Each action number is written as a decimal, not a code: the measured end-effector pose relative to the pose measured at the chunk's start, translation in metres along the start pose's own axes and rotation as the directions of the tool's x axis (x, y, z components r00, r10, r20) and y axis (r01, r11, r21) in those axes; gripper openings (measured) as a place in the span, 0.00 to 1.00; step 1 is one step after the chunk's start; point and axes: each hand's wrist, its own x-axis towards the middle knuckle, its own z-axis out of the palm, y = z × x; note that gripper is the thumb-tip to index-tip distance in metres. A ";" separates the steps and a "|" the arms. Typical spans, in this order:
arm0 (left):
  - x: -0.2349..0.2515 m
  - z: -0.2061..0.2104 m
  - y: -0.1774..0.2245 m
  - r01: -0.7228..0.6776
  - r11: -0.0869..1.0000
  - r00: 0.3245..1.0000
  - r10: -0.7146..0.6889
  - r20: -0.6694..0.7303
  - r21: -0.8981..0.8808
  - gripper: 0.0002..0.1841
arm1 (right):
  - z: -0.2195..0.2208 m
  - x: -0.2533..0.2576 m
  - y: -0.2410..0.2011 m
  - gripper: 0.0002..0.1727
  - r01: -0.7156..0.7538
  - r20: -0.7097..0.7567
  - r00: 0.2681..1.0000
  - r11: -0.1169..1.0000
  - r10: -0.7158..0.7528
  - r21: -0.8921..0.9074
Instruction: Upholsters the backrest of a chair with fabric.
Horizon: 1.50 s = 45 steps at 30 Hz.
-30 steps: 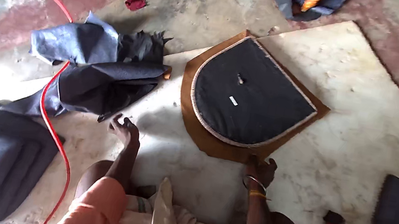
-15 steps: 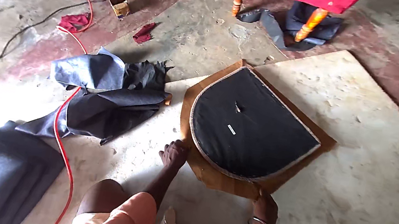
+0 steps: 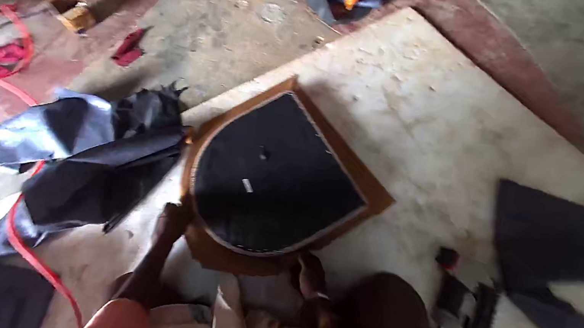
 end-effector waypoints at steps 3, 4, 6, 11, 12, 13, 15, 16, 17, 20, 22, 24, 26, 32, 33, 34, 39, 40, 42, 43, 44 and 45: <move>-0.021 0.007 -0.006 -0.134 0.990 0.947 0.114 -0.300 -0.048 0.29 | -0.031 0.023 -0.026 0.21 0.056 -0.387 0.922 0.978 0.026 0.200; -0.033 0.010 0.005 -0.210 0.978 0.898 0.190 -0.397 -0.008 0.29 | -0.045 0.036 -0.034 0.21 0.088 -0.475 0.878 0.951 0.067 0.296; -0.067 0.018 0.039 -0.368 0.924 0.841 0.378 -0.388 0.103 0.32 | -0.075 0.068 -0.043 0.25 0.090 -0.497 0.854 0.899 0.152 0.429; -0.138 0.099 0.141 -0.688 0.553 0.706 0.661 0.256 0.469 0.45 | -0.113 0.129 -0.031 0.27 0.074 -0.372 0.925 0.923 0.079 0.379; -0.145 0.118 0.158 -0.733 0.476 0.657 0.682 0.322 0.485 0.46 | -0.116 0.129 -0.030 0.27 0.060 -0.352 0.935 0.952 0.052 0.299; -0.148 0.137 0.171 -0.767 0.413 0.608 0.713 0.349 0.491 0.46 | -0.118 0.124 -0.033 0.27 0.037 -0.336 0.941 0.979 0.033 0.200; -0.143 0.163 0.194 -0.789 0.332 0.545 0.767 0.338 0.517 0.46 | -0.123 0.116 -0.042 0.24 0.027 -0.323 0.946 0.999 -0.013 0.038; -0.140 0.169 0.205 -0.777 0.324 0.551 0.765 0.334 0.541 0.48 | -0.122 0.115 -0.043 0.23 0.032 -0.321 0.947 0.999 -0.034 -0.009; -0.139 0.173 0.215 -0.764 0.321 0.559 0.762 0.327 0.559 0.50 | -0.123 0.115 -0.044 0.23 0.027 -0.317 0.948 0.999 -0.039 -0.041; -0.144 0.173 0.231 -0.755 0.316 0.557 0.771 0.308 0.575 0.46 | -0.126 0.115 -0.047 0.23 -0.013 -0.299 0.954 0.999 -0.003 -0.052; -0.143 0.175 0.234 -0.748 0.317 0.552 0.784 0.283 0.582 0.44 | -0.130 0.112 -0.051 0.23 -0.017 -0.278 0.961 0.999 0.006 -0.036; -0.143 0.180 0.236 -0.737 0.318 0.547 0.799 0.250 0.596 0.40 | -0.132 0.110 -0.053 0.24 -0.031 -0.266 0.964 0.999 0.021 -0.033; -0.146 0.185 0.237 -0.723 0.317 0.549 0.803 0.232 0.613 0.36 | -0.132 0.110 -0.054 0.21 -0.034 -0.269 0.963 0.999 0.030 -0.012; -0.141 0.181 0.250 -0.749 0.343 0.546 0.804 0.235 0.567 0.40 | -0.137 0.112 -0.057 0.26 0.020 -0.280 0.960 0.996 0.006 0.091; -0.134 0.180 0.256 -0.777 0.350 0.516 0.830 0.212 0.523 0.40 | -0.140 0.115 -0.057 0.29 0.031 -0.253 0.967 0.997 -0.012 0.069; -0.127 0.180 0.263 -0.804 0.349 0.487 0.851 0.196 0.480 0.40 | -0.143 0.119 -0.056 0.30 0.041 -0.217 0.975 0.999 -0.035 0.023; -0.090 0.199 0.276 -0.861 0.332 0.402 0.908 0.115 0.386 0.29 | -0.165 0.127 -0.045 0.33 0.112 -0.018 0.992 0.956 -0.121 -0.273; -0.084 0.204 0.273 -0.852 0.313 0.381 0.920 0.088 0.419 0.28 | -0.170 0.126 -0.046 0.34 0.116 0.012 0.993 0.949 -0.118 -0.294; -0.080 0.212 0.270 -0.837 0.298 0.361 0.931 0.052 0.459 0.27 | -0.179 0.122 -0.047 0.32 0.120 0.058 0.992 0.953 -0.108 -0.279; -0.079 0.214 0.269 -0.836 0.289 0.352 0.935 0.051 0.466 0.27 | -0.181 0.120 -0.047 0.30 0.118 0.073 0.992 0.963 -0.104 -0.242; -0.080 0.214 0.266 -0.835 0.283 0.350 0.935 0.058 0.472 0.26 | -0.180 0.117 -0.047 0.28 0.120 0.073 0.992 0.972 -0.108 -0.202; -0.081 0.214 0.264 -0.833 0.271 0.342 0.937 0.064 0.481 0.26 | -0.177 0.115 -0.050 0.27 0.126 0.066 0.991 0.979 -0.116 -0.161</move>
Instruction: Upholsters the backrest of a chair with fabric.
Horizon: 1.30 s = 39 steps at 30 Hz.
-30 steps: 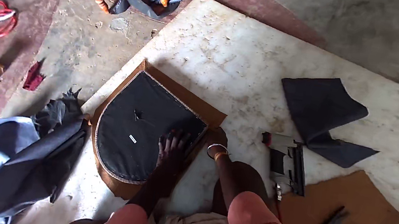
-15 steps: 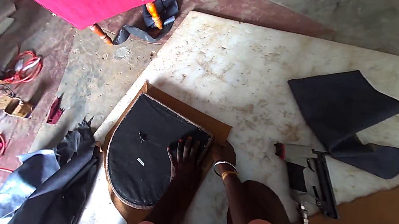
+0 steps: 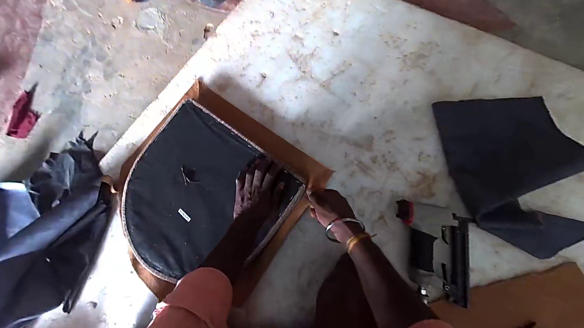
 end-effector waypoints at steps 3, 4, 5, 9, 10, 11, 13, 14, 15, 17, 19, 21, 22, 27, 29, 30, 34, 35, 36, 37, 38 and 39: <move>0.000 0.000 -0.002 -0.067 0.998 0.997 0.067 0.027 0.018 0.23 | 0.012 0.005 -0.024 0.27 -0.063 -0.037 0.997 0.984 0.070 0.165; -0.001 0.000 -0.002 -0.090 0.996 0.995 0.089 0.048 0.018 0.24 | 0.016 0.009 -0.035 0.26 -0.116 -0.034 0.991 0.972 0.126 0.202; -0.001 -0.001 -0.002 -0.104 0.994 0.991 0.103 0.086 0.014 0.27 | 0.019 0.014 -0.044 0.26 -0.161 -0.024 0.985 0.965 0.170 0.207; 0.007 -0.027 0.016 -0.002 1.000 0.935 -0.001 0.355 0.007 0.44 | 0.006 0.018 -0.087 0.17 -0.196 0.068 0.976 0.971 0.207 -0.137; 0.011 -0.031 0.024 0.034 0.999 0.918 -0.042 0.394 0.028 0.47 | 0.004 0.018 -0.094 0.16 -0.144 0.083 0.981 0.948 0.174 -0.282; 0.015 -0.033 0.032 0.061 0.997 0.907 -0.075 0.414 0.048 0.46 | 0.004 0.019 -0.099 0.17 -0.075 0.108 0.986 0.908 0.130 -0.412; 0.020 -0.032 0.044 0.117 0.992 0.911 -0.130 0.392 0.055 0.36 | 0.002 0.022 -0.099 0.17 0.053 0.162 0.986 0.837 0.042 -0.544; 0.021 -0.032 0.046 0.143 0.989 0.917 -0.143 0.371 0.027 0.31 | -0.001 0.021 -0.096 0.17 0.121 0.183 0.983 0.817 -0.019 -0.564; 0.020 -0.033 0.043 0.177 0.984 0.916 -0.160 0.368 -0.015 0.26 | -0.005 0.021 -0.089 0.17 0.185 0.181 0.978 0.832 -0.103 -0.524; 0.018 -0.032 0.030 0.206 0.976 0.919 -0.166 0.357 -0.077 0.23 | -0.017 0.004 -0.065 0.22 0.265 0.013 0.963 0.940 -0.268 -0.214; 0.020 -0.028 0.026 0.199 0.976 0.923 -0.156 0.353 -0.089 0.23 | -0.042 -0.032 -0.038 0.24 0.304 -0.209 0.921 0.943 -0.327 -0.135; 0.023 -0.027 0.029 0.199 0.977 0.919 -0.162 0.358 -0.070 0.24 | -0.070 -0.057 0.017 0.25 0.220 -0.367 0.879 0.941 -0.305 -0.256; 0.023 -0.027 0.029 0.194 0.978 0.926 -0.156 0.344 -0.079 0.23 | -0.081 -0.070 0.049 0.26 0.132 -0.420 0.874 0.952 -0.244 -0.277; 0.020 -0.035 0.030 0.173 0.979 0.942 -0.134 0.307 -0.103 0.26 | -0.078 -0.113 0.116 0.26 -0.061 -0.507 0.862 0.986 -0.026 -0.155; 0.023 -0.043 0.037 0.225 0.970 0.912 -0.174 0.372 -0.097 0.32 | -0.066 -0.104 0.081 0.30 0.029 -0.324 0.942 0.982 -0.089 -0.185; 0.024 -0.049 0.041 0.238 0.968 0.896 -0.185 0.405 -0.084 0.34 | -0.057 -0.091 0.057 0.33 0.040 -0.220 0.972 0.980 -0.084 -0.195; 0.022 -0.051 0.037 0.218 0.974 0.873 -0.164 0.460 -0.067 0.31 | -0.013 -0.017 -0.006 0.43 -0.062 -0.046 0.998 0.975 0.053 -0.213; 0.022 -0.049 0.033 0.205 0.977 0.872 -0.151 0.465 -0.068 0.30 | -0.004 0.001 -0.006 0.41 -0.080 -0.090 0.994 0.981 0.065 -0.177; 0.020 -0.046 0.028 0.191 0.979 0.876 -0.136 0.462 -0.075 0.29 | 0.002 0.015 -0.001 0.38 -0.077 -0.126 0.990 0.987 0.060 -0.142; 0.018 -0.041 0.023 0.176 0.980 0.889 -0.119 0.442 -0.090 0.30 | 0.006 0.025 0.005 0.35 -0.060 -0.144 0.989 0.990 0.042 -0.126; 0.016 -0.035 0.018 0.166 0.980 0.903 -0.105 0.416 -0.113 0.31 | 0.005 0.030 0.009 0.33 -0.036 -0.142 0.990 0.993 0.020 -0.108; 0.013 -0.028 0.014 0.150 0.980 0.917 -0.088 0.389 -0.131 0.31 | 0.003 0.028 0.012 0.31 -0.013 -0.130 0.992 0.997 0.003 -0.077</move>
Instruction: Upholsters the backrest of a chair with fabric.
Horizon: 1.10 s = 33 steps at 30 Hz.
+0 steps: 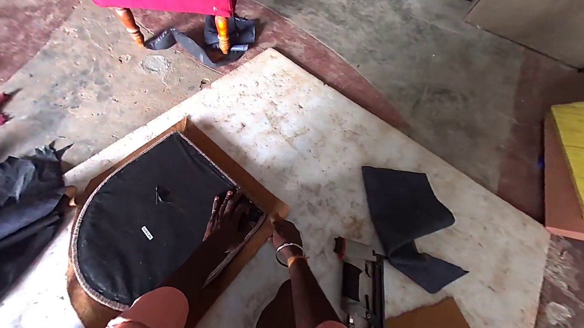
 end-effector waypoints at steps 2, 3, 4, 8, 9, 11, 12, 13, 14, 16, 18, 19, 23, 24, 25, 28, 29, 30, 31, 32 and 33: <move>-0.001 0.011 -0.005 -0.033 0.999 0.999 0.032 -0.038 -0.007 0.30 | -0.005 -0.008 -0.001 0.29 0.019 -0.010 1.000 0.999 -0.018 0.042; -0.002 0.016 -0.007 -0.049 0.999 0.997 0.048 -0.061 -0.013 0.29 | -0.003 -0.011 -0.001 0.29 0.015 -0.034 0.999 0.997 -0.012 0.071; -0.003 0.021 -0.009 -0.058 0.998 0.996 0.056 -0.072 -0.019 0.28 | 0.001 -0.014 -0.003 0.28 0.012 -0.061 0.998 0.995 -0.006 0.104; -0.006 0.015 -0.012 -0.112 0.994 0.992 0.111 -0.060 -0.008 0.25 | 0.010 -0.030 -0.029 0.25 0.073 -0.161 0.986 0.969 -0.035 0.235; -0.006 0.018 -0.011 -0.122 0.993 0.990 0.122 -0.073 0.002 0.25 | 0.013 -0.030 -0.035 0.25 0.077 -0.177 0.984 0.963 -0.031 0.259; -0.009 0.022 -0.009 -0.115 0.993 0.987 0.115 -0.108 0.005 0.27 | 0.021 -0.028 -0.050 0.26 0.057 -0.198 0.980 0.953 0.003 0.298; -0.009 0.021 -0.006 -0.102 0.995 0.989 0.100 -0.112 -0.006 0.28 | 0.022 -0.027 -0.059 0.26 0.033 -0.195 0.981 0.963 0.020 0.267; -0.009 0.019 -0.003 -0.084 0.996 0.992 0.082 -0.097 -0.010 0.30 | 0.022 -0.024 -0.066 0.25 0.000 -0.182 0.983 0.980 0.037 0.200; -0.010 0.015 0.001 -0.064 0.998 0.996 0.064 -0.061 -0.003 0.33 | 0.020 -0.020 -0.070 0.25 -0.023 -0.159 0.986 0.993 0.041 0.116; -0.008 0.007 0.007 -0.022 0.999 0.999 0.020 0.032 0.045 0.43 | 0.013 -0.009 -0.080 0.25 -0.016 -0.086 0.996 0.996 0.008 -0.093; -0.005 0.012 0.007 -0.004 0.999 1.000 0.004 -0.009 0.047 0.42 | 0.004 -0.005 -0.092 0.24 -0.016 -0.011 1.000 0.969 0.014 -0.247; -0.004 0.017 0.006 -0.002 1.000 0.998 0.003 -0.060 0.026 0.37 | 0.001 -0.006 -0.098 0.24 -0.019 0.015 1.000 0.958 0.025 -0.287; 0.001 0.026 0.008 0.017 1.000 0.985 -0.019 -0.173 -0.009 0.27 | 0.000 0.005 -0.095 0.20 0.108 0.106 0.992 0.912 -0.071 -0.396; 0.001 0.028 0.009 0.020 1.000 0.985 -0.019 -0.169 0.001 0.27 | 0.001 0.011 -0.085 0.21 0.139 0.119 0.987 0.934 -0.105 -0.330; 0.001 0.028 0.009 0.021 1.000 0.987 -0.021 -0.156 0.002 0.27 | -0.002 0.013 -0.074 0.27 0.157 0.116 0.984 0.966 -0.136 -0.204; 0.003 0.024 0.010 0.026 0.999 0.995 -0.030 -0.092 -0.036 0.29 | -0.041 -0.018 -0.039 0.27 0.235 -0.060 0.970 0.972 -0.234 0.005; 0.003 0.023 0.010 0.028 0.998 0.996 -0.032 -0.079 -0.048 0.28 | -0.057 -0.032 -0.016 0.25 0.256 -0.186 0.948 0.966 -0.260 -0.045; 0.003 0.022 0.010 0.025 0.998 0.997 -0.028 -0.067 -0.049 0.28 | -0.071 -0.047 0.013 0.25 0.237 -0.294 0.919 0.964 -0.262 -0.116; 0.002 0.021 0.010 0.020 0.999 0.998 -0.022 -0.054 -0.036 0.28 | -0.081 -0.063 0.044 0.24 0.183 -0.384 0.891 0.965 -0.244 -0.187; 0.001 0.020 0.011 0.010 1.000 0.999 -0.011 -0.050 -0.017 0.28 | -0.087 -0.080 0.075 0.26 0.112 -0.460 0.862 0.967 -0.210 -0.231; 0.000 0.021 0.011 -0.004 1.000 0.999 0.004 -0.054 0.003 0.28 | -0.086 -0.095 0.106 0.30 0.045 -0.533 0.827 0.967 -0.178 -0.252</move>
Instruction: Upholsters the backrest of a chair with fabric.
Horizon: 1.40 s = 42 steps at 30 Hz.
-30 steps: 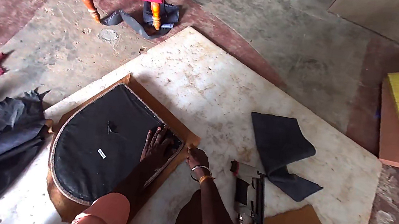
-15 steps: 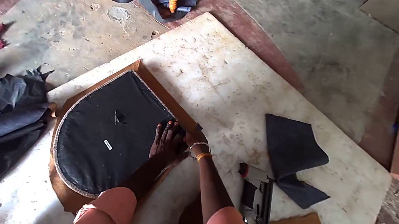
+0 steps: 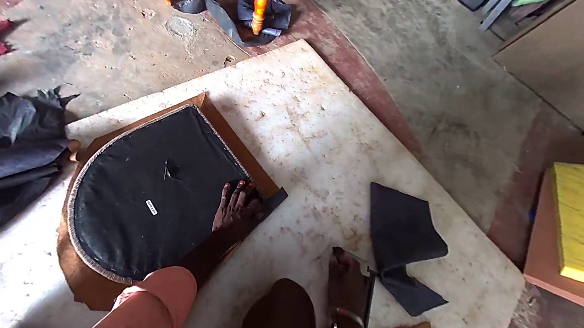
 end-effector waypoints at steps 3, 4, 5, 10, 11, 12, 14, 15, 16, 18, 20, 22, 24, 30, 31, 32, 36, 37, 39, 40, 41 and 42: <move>-0.002 0.003 0.001 -0.047 0.998 0.998 0.048 -0.040 0.041 0.24 | 0.015 -0.051 0.054 0.48 -0.140 -0.105 0.986 0.982 0.127 -0.125; -0.003 0.004 0.001 -0.056 0.997 0.997 0.059 -0.052 0.060 0.23 | 0.024 -0.060 0.061 0.52 -0.187 -0.111 0.979 0.968 0.170 -0.165; -0.004 0.004 0.001 -0.063 0.995 0.996 0.068 -0.065 0.074 0.23 | 0.030 -0.065 0.063 0.53 -0.220 -0.107 0.974 0.954 0.202 -0.205; -0.007 -0.007 -0.007 -0.091 0.995 0.996 0.090 -0.018 -0.043 0.24 | 0.006 -0.032 0.044 0.52 -0.352 0.113 0.904 0.868 0.412 -0.351; -0.007 -0.008 -0.010 -0.104 0.993 0.995 0.104 -0.013 -0.057 0.25 | -0.003 -0.021 0.050 0.51 -0.378 0.140 0.893 0.881 0.428 -0.286; -0.005 -0.010 -0.012 -0.119 0.990 0.993 0.118 -0.012 -0.074 0.25 | -0.012 -0.012 0.053 0.49 -0.391 0.147 0.897 0.904 0.417 -0.173; -0.002 -0.010 -0.016 -0.134 0.986 0.991 0.132 -0.024 -0.099 0.25 | -0.036 -0.005 0.046 0.34 -0.352 0.161 0.928 0.931 0.335 0.092; -0.002 -0.006 -0.017 -0.136 0.985 0.991 0.134 -0.031 -0.102 0.25 | -0.049 -0.005 0.039 0.28 -0.313 0.196 0.940 0.935 0.280 0.168; -0.003 -0.002 -0.017 -0.138 0.985 0.990 0.135 -0.039 -0.100 0.25 | -0.058 -0.005 0.034 0.26 -0.250 0.239 0.951 0.945 0.198 0.211; -0.003 0.000 -0.018 -0.137 0.986 0.989 0.131 -0.064 -0.092 0.24 | -0.065 0.001 0.013 0.25 -0.091 0.330 0.944 0.960 -0.002 0.265; -0.002 -0.001 -0.019 -0.144 0.986 0.987 0.136 -0.088 -0.089 0.23 | -0.060 0.010 -0.024 0.29 -0.046 0.413 0.904 0.937 -0.109 0.348; -0.002 0.001 -0.020 -0.152 0.985 0.984 0.143 -0.107 -0.081 0.23 | -0.047 0.015 -0.068 0.30 -0.069 0.427 0.895 0.903 -0.132 0.424; -0.001 -0.001 -0.019 -0.146 0.986 0.986 0.139 -0.089 -0.084 0.23 | -0.028 0.028 -0.098 0.25 0.028 0.440 0.877 0.934 -0.194 0.356; -0.001 0.002 -0.020 -0.141 0.982 0.989 0.133 -0.071 -0.127 0.24 | 0.013 0.049 -0.123 0.29 0.402 0.507 0.818 0.900 -0.271 -0.169; -0.002 0.001 -0.020 -0.144 0.980 0.988 0.137 -0.066 -0.134 0.25 | 0.016 0.047 -0.124 0.30 0.414 0.500 0.822 0.889 -0.273 -0.195; -0.002 -0.001 -0.020 -0.146 0.980 0.988 0.139 -0.059 -0.137 0.25 | 0.019 0.046 -0.124 0.30 0.418 0.484 0.830 0.884 -0.277 -0.210; -0.002 0.002 -0.020 -0.163 0.978 0.985 0.153 -0.080 -0.131 0.25 | 0.025 0.047 -0.125 0.29 0.413 0.444 0.848 0.886 -0.290 -0.209; -0.002 0.003 -0.021 -0.162 0.979 0.985 0.154 -0.077 -0.123 0.25 | 0.024 0.046 -0.126 0.29 0.414 0.458 0.842 0.887 -0.287 -0.206; -0.003 0.003 -0.021 -0.165 0.979 0.984 0.155 -0.093 -0.120 0.25 | 0.024 0.045 -0.123 0.29 0.425 0.481 0.824 0.889 -0.301 -0.172; -0.003 0.002 -0.021 -0.167 0.978 0.983 0.156 -0.098 -0.124 0.24 | 0.025 0.045 -0.121 0.29 0.434 0.485 0.816 0.888 -0.315 -0.154; -0.004 -0.002 -0.021 -0.167 0.977 0.984 0.156 -0.090 -0.129 0.24 | 0.027 0.043 -0.119 0.30 0.440 0.487 0.813 0.885 -0.320 -0.152; -0.006 -0.007 -0.019 -0.164 0.977 0.986 0.156 -0.066 -0.139 0.24 | 0.027 0.041 -0.119 0.30 0.440 0.492 0.812 0.883 -0.314 -0.162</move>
